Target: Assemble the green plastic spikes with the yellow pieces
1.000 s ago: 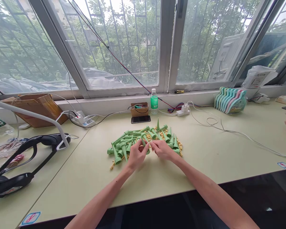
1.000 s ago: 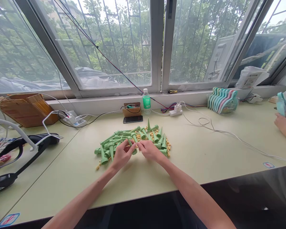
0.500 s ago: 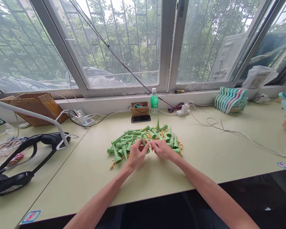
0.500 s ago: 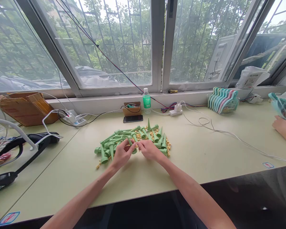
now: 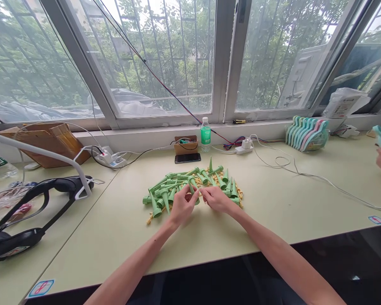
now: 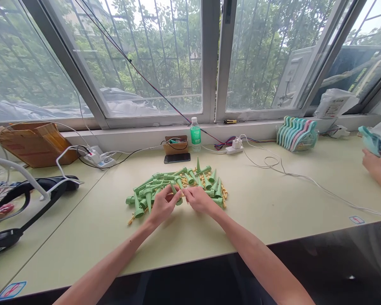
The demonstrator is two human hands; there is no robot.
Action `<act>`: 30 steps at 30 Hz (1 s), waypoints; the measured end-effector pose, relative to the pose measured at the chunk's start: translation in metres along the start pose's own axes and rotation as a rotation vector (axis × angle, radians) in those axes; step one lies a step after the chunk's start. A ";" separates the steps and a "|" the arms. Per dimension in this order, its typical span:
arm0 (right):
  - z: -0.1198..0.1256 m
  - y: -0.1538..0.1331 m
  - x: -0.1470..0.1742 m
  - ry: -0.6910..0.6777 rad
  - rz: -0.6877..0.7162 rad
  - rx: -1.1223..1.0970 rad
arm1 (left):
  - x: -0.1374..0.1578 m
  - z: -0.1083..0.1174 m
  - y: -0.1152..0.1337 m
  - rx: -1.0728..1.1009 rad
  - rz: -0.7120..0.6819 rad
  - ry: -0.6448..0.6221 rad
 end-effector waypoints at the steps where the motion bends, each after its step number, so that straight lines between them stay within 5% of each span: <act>1: 0.000 0.000 0.000 0.001 -0.001 0.000 | 0.000 0.000 0.000 0.004 -0.001 0.002; 30: -0.003 0.005 -0.001 0.003 -0.039 -0.140 | 0.000 0.001 0.004 0.053 -0.024 0.034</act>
Point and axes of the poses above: each hand's wrist, its own x-axis away from the middle knuckle, its own z-axis out of the back of the hand, y = z × x, the point moved 4 cm from there along -x, towards the middle knuckle, and after that the axes turned 12 degrees about -y, right-handed, at the moved point
